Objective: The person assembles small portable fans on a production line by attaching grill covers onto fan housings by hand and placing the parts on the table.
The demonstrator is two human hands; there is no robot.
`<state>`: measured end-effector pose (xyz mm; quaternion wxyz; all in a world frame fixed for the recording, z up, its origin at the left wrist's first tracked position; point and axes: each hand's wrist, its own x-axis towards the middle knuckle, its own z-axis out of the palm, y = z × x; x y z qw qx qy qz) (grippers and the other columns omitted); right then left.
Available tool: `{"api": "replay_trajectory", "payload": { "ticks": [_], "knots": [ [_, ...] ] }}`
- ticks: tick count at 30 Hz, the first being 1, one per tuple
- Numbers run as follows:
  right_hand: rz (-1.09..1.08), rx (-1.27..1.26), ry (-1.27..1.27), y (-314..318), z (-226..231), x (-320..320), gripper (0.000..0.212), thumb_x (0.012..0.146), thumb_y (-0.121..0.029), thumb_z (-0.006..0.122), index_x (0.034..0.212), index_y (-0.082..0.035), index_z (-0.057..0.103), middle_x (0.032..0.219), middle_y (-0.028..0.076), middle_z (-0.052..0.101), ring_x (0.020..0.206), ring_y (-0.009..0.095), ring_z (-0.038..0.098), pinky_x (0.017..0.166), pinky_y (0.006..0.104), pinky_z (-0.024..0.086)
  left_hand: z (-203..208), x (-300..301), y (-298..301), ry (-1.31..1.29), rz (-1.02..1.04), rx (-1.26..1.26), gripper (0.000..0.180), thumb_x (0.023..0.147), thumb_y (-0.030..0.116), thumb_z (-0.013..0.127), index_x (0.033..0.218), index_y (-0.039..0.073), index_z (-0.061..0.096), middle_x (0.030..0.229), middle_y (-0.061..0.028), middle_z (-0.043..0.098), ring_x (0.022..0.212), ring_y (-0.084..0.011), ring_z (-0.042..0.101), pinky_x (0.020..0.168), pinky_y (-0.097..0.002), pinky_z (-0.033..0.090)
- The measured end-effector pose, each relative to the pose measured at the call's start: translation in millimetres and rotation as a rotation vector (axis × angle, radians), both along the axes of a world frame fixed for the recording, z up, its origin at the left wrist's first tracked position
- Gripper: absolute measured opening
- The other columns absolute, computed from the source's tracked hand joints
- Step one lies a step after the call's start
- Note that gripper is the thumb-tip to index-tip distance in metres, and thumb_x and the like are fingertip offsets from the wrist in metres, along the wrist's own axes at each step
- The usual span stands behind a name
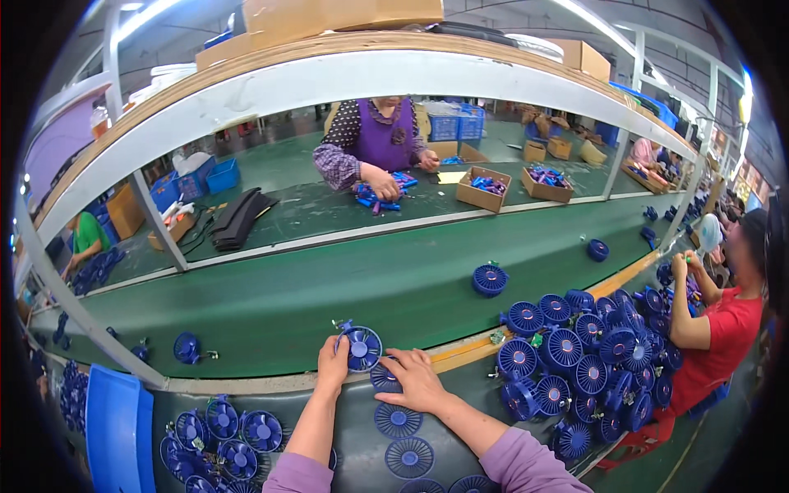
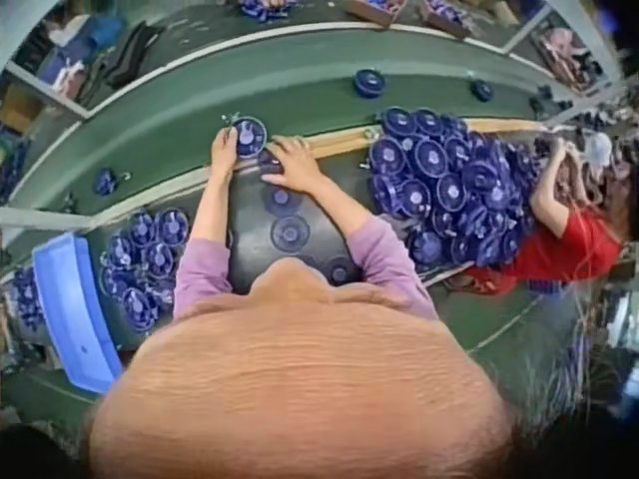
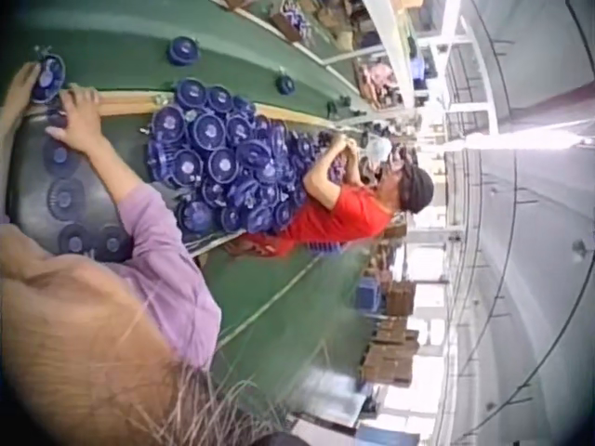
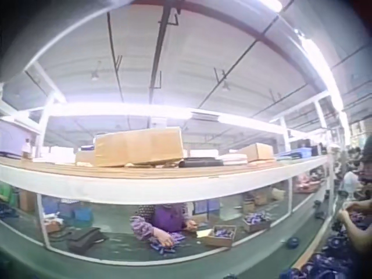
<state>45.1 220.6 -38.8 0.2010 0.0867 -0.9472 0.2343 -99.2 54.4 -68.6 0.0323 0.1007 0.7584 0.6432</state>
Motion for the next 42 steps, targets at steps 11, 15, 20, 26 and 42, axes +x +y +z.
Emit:
{"api": "replay_trajectory", "payload": {
  "ticks": [11, 15, 20, 26, 42],
  "knots": [
    [0.004, 0.022, -0.014, 1, 2, -2, 0.072, 0.077, -0.054, 0.071, 0.131, -0.009, 0.055, 0.134, 0.017, 0.050, 0.125, 0.035, 0.045, 0.110, 0.0519, 0.028, 11, 5, 3, -0.019, -0.005, -0.087, 0.031, 0.101, 0.029, 0.052, 0.107, 0.000, 0.061, 0.092, -0.0053, 0.064, 0.084, -0.0114, 0.056, 0.076, -0.0283, 0.046],
    [0.000, 0.032, -0.011, -1, 0, -2, 0.072, 0.077, -0.054, 0.071, 0.131, -0.008, 0.055, 0.134, 0.016, 0.050, 0.124, 0.035, 0.046, 0.109, 0.0526, 0.029, 4, 2, 0, -0.010, -0.019, -0.073, 0.032, 0.101, 0.029, 0.052, 0.105, -0.001, 0.063, 0.089, -0.0048, 0.065, 0.083, -0.0115, 0.056, 0.075, -0.0286, 0.046],
    [0.006, 0.041, -0.019, -2, 2, -3, 0.073, 0.077, -0.056, 0.071, 0.130, -0.008, 0.056, 0.134, 0.016, 0.050, 0.124, 0.035, 0.047, 0.108, 0.0530, 0.030, 3, 0, -2, 0.017, -0.013, -0.085, 0.032, 0.101, 0.029, 0.052, 0.102, -0.001, 0.063, 0.088, -0.0049, 0.065, 0.082, -0.0110, 0.056, 0.075, -0.0289, 0.046],
    [0.020, 0.019, -0.017, 0, -4, -6, 0.071, 0.079, -0.058, 0.068, 0.128, -0.009, 0.058, 0.135, 0.016, 0.051, 0.125, 0.034, 0.047, 0.109, 0.0535, 0.029, 1, -1, -2, 0.029, -0.019, -0.099, 0.031, 0.100, 0.029, 0.052, 0.099, 0.000, 0.063, 0.087, -0.0048, 0.065, 0.081, -0.0106, 0.055, 0.074, -0.0290, 0.046],
    [0.018, 0.011, -0.006, -2, 2, -4, 0.069, 0.077, -0.053, 0.071, 0.129, -0.011, 0.056, 0.135, 0.016, 0.050, 0.124, 0.033, 0.047, 0.110, 0.0513, 0.028, 12, 5, -3, 0.023, 0.000, -0.114, 0.031, 0.100, 0.028, 0.052, 0.102, -0.001, 0.063, 0.088, -0.0048, 0.065, 0.082, -0.0107, 0.055, 0.074, -0.0283, 0.046]
  ]
}}
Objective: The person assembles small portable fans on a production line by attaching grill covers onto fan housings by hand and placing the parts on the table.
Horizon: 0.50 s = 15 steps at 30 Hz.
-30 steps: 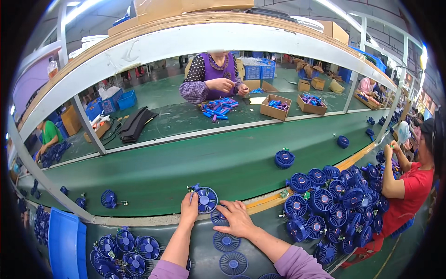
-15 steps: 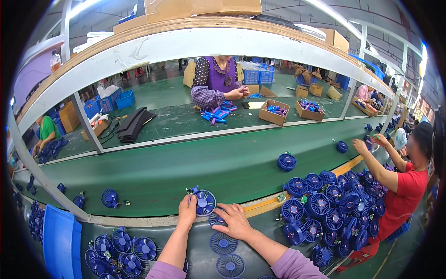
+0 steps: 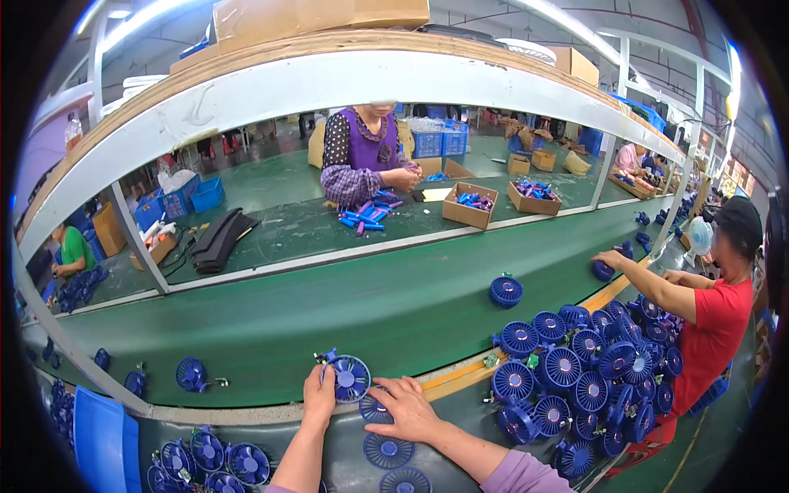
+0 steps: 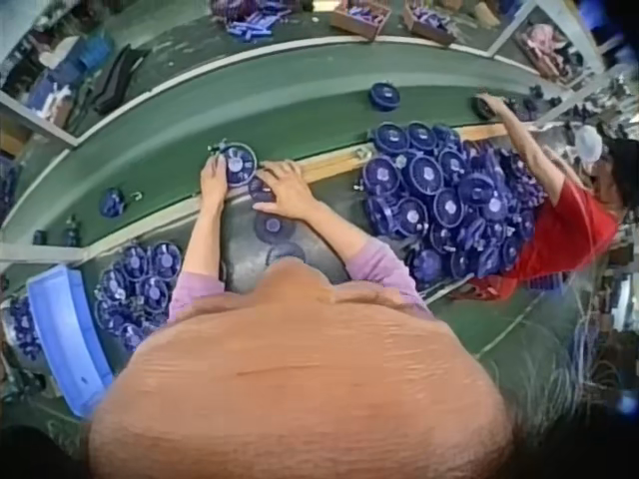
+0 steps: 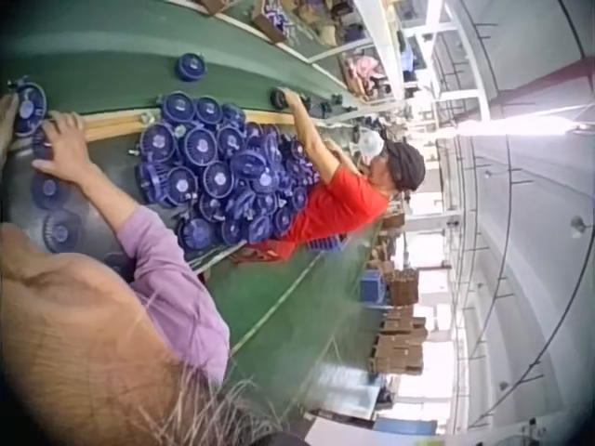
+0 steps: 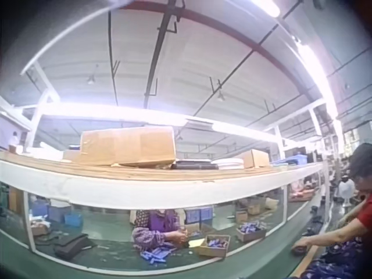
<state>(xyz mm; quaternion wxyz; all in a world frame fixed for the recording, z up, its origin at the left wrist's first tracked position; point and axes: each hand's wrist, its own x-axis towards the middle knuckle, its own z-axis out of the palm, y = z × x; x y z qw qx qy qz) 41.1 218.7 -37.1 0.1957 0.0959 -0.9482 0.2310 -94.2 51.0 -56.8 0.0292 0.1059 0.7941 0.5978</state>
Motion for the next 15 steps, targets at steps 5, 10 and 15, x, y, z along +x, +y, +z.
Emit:
{"api": "replay_trajectory", "payload": {
  "ticks": [5, 10, 15],
  "knots": [
    [-0.014, -0.006, -0.013, 1.0, 0.5, 0.1, 0.070, 0.077, -0.053, 0.071, 0.130, -0.010, 0.055, 0.134, 0.016, 0.050, 0.124, 0.035, 0.047, 0.110, 0.0520, 0.029, -8.1, 0.3, 3.6, 0.049, 0.024, 0.043, 0.032, 0.098, 0.029, 0.053, 0.100, -0.002, 0.062, 0.081, -0.0093, 0.064, 0.076, -0.0153, 0.057, 0.069, -0.0335, 0.046],
    [-0.024, -0.018, -0.006, 0.4, 0.5, -1.0, 0.073, 0.077, -0.054, 0.072, 0.131, -0.009, 0.054, 0.134, 0.016, 0.050, 0.123, 0.036, 0.047, 0.108, 0.0517, 0.030, -6.2, -0.8, 1.6, 0.027, 0.029, 0.094, 0.031, 0.099, 0.029, 0.054, 0.099, 0.000, 0.062, 0.081, -0.0065, 0.063, 0.074, -0.0134, 0.056, 0.066, -0.0315, 0.045],
    [-0.058, -0.108, -0.006, 2.5, 0.0, -3.1, 0.077, 0.075, -0.051, 0.075, 0.134, -0.009, 0.050, 0.134, 0.016, 0.050, 0.123, 0.035, 0.047, 0.106, 0.0472, 0.033, -0.9, 1.7, 3.8, -0.005, 0.032, 0.101, 0.031, 0.099, 0.030, 0.055, 0.098, 0.001, 0.063, 0.080, -0.0050, 0.063, 0.074, -0.0121, 0.056, 0.065, -0.0299, 0.045]
  ]
}}
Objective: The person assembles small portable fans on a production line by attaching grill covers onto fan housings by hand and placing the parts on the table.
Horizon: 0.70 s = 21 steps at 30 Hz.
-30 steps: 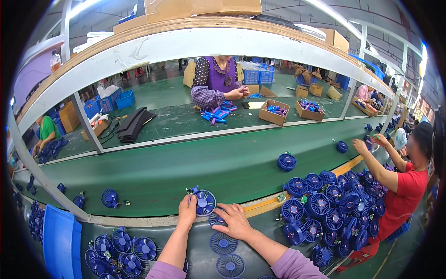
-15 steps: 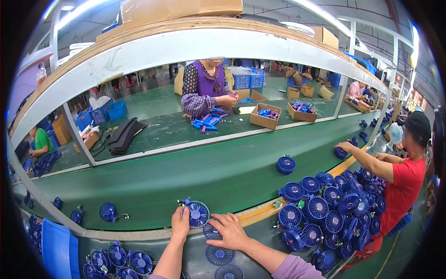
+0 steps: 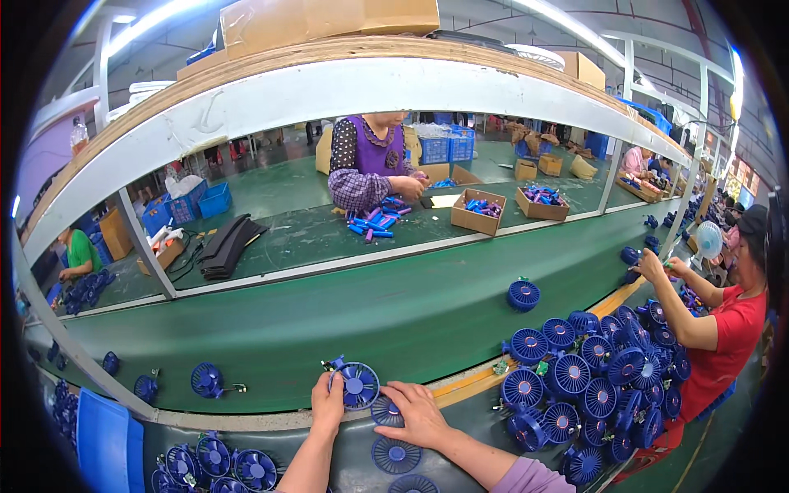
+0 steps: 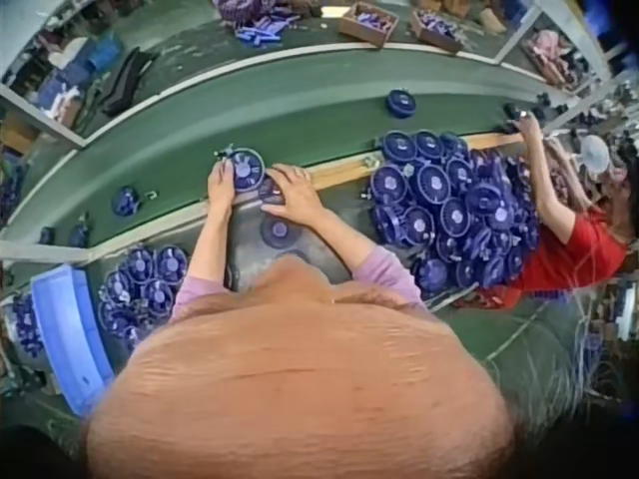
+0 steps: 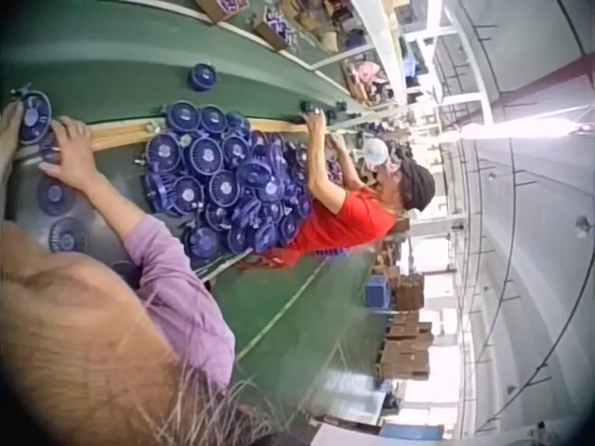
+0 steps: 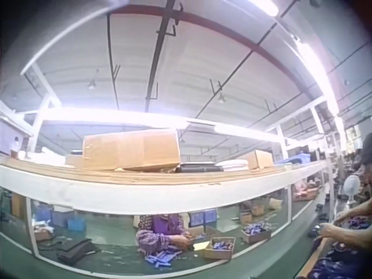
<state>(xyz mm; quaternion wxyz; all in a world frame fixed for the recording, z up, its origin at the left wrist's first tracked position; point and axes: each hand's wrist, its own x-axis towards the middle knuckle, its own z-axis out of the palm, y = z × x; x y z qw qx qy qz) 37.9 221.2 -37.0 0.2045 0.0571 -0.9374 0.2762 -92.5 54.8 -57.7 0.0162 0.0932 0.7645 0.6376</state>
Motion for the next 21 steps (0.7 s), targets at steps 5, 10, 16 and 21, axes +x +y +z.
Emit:
{"api": "replay_trajectory", "payload": {
  "ticks": [5, 10, 16, 21],
  "knots": [
    [-0.009, -0.043, 0.010, 0, 1, -1, 0.078, 0.074, -0.047, 0.077, 0.136, -0.010, 0.049, 0.134, 0.016, 0.049, 0.123, 0.035, 0.046, 0.105, 0.0468, 0.035, 7, -1, -1, -0.069, -0.031, -0.024, 0.030, 0.100, 0.029, 0.054, 0.103, 0.000, 0.062, 0.089, -0.0031, 0.063, 0.083, -0.0097, 0.053, 0.074, -0.0269, 0.045],
    [-0.002, -0.058, 0.004, -1, 1, -3, 0.080, 0.074, -0.045, 0.078, 0.137, -0.007, 0.047, 0.134, 0.017, 0.048, 0.123, 0.035, 0.046, 0.104, 0.0464, 0.036, 12, 4, -2, -0.063, -0.006, -0.008, 0.035, 0.101, 0.031, 0.053, 0.108, -0.002, 0.061, 0.095, -0.0062, 0.065, 0.087, -0.0123, 0.056, 0.078, -0.0288, 0.046],
    [-0.041, -0.177, 0.094, 3, 2, -1, 0.080, 0.071, -0.037, 0.082, 0.137, -0.007, 0.048, 0.134, 0.018, 0.047, 0.121, 0.037, 0.046, 0.104, 0.0458, 0.039, 9, 5, 1, -0.071, 0.024, -0.011, 0.039, 0.101, 0.033, 0.052, 0.113, -0.003, 0.060, 0.100, -0.0081, 0.065, 0.092, -0.0139, 0.057, 0.083, -0.0297, 0.046],
    [-0.038, -0.231, 0.111, 3, 2, -5, 0.081, 0.069, -0.034, 0.083, 0.137, -0.007, 0.048, 0.134, 0.017, 0.048, 0.121, 0.037, 0.047, 0.104, 0.0449, 0.039, 9, 2, -1, -0.092, 0.019, -0.056, 0.048, 0.099, 0.038, 0.054, 0.121, -0.005, 0.059, 0.108, -0.0113, 0.066, 0.099, -0.0164, 0.059, 0.088, -0.0297, 0.045]
  ]
}}
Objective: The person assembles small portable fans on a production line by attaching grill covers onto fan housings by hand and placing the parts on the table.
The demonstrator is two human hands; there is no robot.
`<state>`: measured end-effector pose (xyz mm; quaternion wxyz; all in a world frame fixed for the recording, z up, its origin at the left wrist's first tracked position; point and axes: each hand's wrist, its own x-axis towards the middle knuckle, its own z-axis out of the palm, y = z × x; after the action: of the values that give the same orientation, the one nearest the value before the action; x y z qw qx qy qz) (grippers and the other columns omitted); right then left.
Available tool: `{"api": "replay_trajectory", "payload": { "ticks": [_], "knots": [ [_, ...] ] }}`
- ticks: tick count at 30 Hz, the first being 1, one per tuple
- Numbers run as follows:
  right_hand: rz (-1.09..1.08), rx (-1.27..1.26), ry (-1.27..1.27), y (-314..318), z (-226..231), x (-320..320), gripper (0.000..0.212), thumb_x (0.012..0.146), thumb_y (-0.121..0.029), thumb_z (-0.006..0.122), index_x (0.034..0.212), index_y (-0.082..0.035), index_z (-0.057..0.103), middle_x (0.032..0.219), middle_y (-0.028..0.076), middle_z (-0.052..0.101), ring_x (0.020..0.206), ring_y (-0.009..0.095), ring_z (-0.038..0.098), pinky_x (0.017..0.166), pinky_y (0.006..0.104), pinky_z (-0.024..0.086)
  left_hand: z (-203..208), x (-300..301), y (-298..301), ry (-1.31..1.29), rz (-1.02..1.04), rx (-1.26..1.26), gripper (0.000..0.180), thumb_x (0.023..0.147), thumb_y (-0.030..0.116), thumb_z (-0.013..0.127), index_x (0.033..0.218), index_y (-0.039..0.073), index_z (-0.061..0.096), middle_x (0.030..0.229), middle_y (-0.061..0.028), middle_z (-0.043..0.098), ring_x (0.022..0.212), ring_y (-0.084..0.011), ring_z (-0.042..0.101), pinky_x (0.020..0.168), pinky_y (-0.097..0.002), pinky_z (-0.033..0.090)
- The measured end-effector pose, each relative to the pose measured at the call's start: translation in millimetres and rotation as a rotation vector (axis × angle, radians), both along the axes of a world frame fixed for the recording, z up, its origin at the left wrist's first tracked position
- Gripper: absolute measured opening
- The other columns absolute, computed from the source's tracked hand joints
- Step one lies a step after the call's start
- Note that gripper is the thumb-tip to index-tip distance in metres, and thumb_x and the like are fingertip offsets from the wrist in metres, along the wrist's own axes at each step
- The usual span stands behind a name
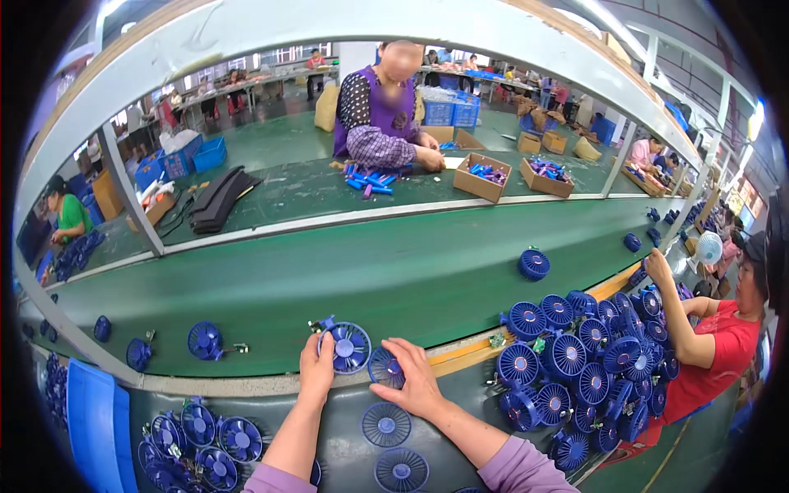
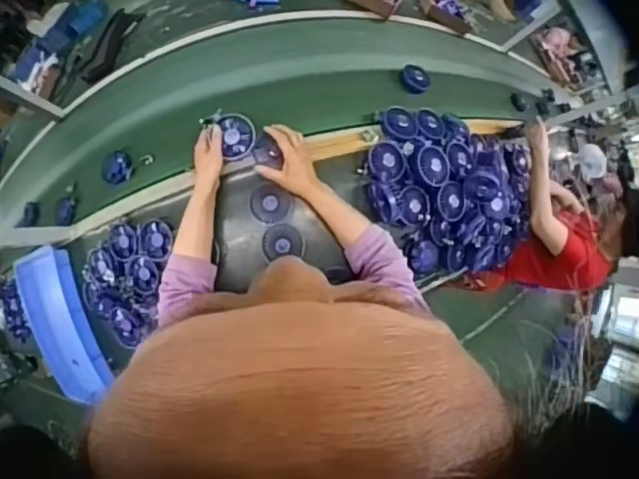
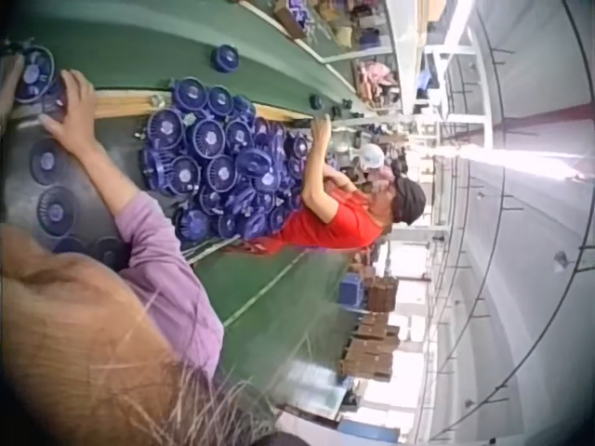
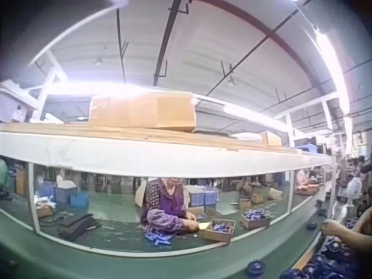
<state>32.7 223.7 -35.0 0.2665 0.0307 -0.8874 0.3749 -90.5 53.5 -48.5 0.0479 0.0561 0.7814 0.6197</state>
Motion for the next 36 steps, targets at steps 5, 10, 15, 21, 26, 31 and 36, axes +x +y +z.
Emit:
{"api": "replay_trajectory", "payload": {
  "ticks": [5, 10, 15, 21, 26, 31, 36],
  "knots": [
    [0.006, 0.007, -0.015, -2, 3, -2, 0.080, 0.067, -0.027, 0.085, 0.135, -0.005, 0.048, 0.135, 0.016, 0.048, 0.123, 0.036, 0.047, 0.104, 0.0442, 0.039, 1, -1, 0, 0.038, -0.007, 0.021, 0.044, 0.099, 0.037, 0.054, 0.114, -0.004, 0.061, 0.100, -0.0119, 0.067, 0.094, -0.0186, 0.061, 0.084, -0.0315, 0.047],
    [-0.005, 0.019, -0.020, -1, 1, 0, 0.080, 0.067, -0.028, 0.085, 0.135, -0.005, 0.049, 0.136, 0.017, 0.049, 0.125, 0.036, 0.046, 0.105, 0.0440, 0.039, 1, 2, 3, 0.099, 0.011, 0.021, 0.042, 0.099, 0.038, 0.053, 0.111, -0.002, 0.061, 0.097, -0.0143, 0.068, 0.091, -0.0222, 0.063, 0.082, -0.0343, 0.048],
    [-0.003, 0.002, -0.021, -3, 0, 1, 0.080, 0.068, -0.029, 0.085, 0.135, -0.005, 0.049, 0.136, 0.017, 0.049, 0.125, 0.036, 0.046, 0.106, 0.0440, 0.038, -15, -3, 1, 0.100, 0.023, 0.030, 0.042, 0.099, 0.037, 0.053, 0.111, -0.002, 0.061, 0.098, -0.0155, 0.068, 0.092, -0.0239, 0.064, 0.082, -0.0354, 0.048],
    [-0.002, -0.004, -0.024, 1, -2, -1, 0.080, 0.068, -0.030, 0.084, 0.136, -0.006, 0.048, 0.135, 0.017, 0.049, 0.125, 0.036, 0.045, 0.106, 0.0441, 0.038, -8, -4, 3, 0.094, 0.001, 0.004, 0.045, 0.098, 0.038, 0.053, 0.113, -0.003, 0.061, 0.102, -0.0184, 0.069, 0.097, -0.0271, 0.065, 0.085, -0.0369, 0.048],
    [0.006, -0.006, -0.016, 3, 3, -1, 0.080, 0.069, -0.031, 0.084, 0.136, -0.006, 0.048, 0.135, 0.017, 0.049, 0.124, 0.036, 0.046, 0.106, 0.0442, 0.037, -2, -1, 7, 0.161, 0.044, -0.019, 0.042, 0.098, 0.036, 0.054, 0.112, -0.002, 0.062, 0.096, -0.0189, 0.069, 0.093, -0.0271, 0.066, 0.084, -0.0378, 0.049],
    [0.005, -0.018, -0.012, 0, 0, 3, 0.079, 0.070, -0.031, 0.084, 0.136, -0.005, 0.048, 0.136, 0.018, 0.049, 0.124, 0.036, 0.046, 0.105, 0.0441, 0.038, -12, -2, 1, 0.087, -0.005, -0.021, 0.042, 0.099, 0.036, 0.054, 0.116, -0.002, 0.062, 0.102, -0.0105, 0.068, 0.097, -0.0159, 0.060, 0.086, -0.0311, 0.047],
    [0.001, -0.022, -0.025, -1, -1, 7, 0.080, 0.069, -0.031, 0.084, 0.136, -0.006, 0.048, 0.136, 0.017, 0.049, 0.125, 0.035, 0.046, 0.106, 0.0435, 0.038, -2, 7, 2, 0.108, 0.009, -0.020, 0.043, 0.098, 0.036, 0.054, 0.114, -0.003, 0.062, 0.100, -0.0118, 0.069, 0.095, -0.0172, 0.062, 0.084, -0.0320, 0.048]
  ]
}}
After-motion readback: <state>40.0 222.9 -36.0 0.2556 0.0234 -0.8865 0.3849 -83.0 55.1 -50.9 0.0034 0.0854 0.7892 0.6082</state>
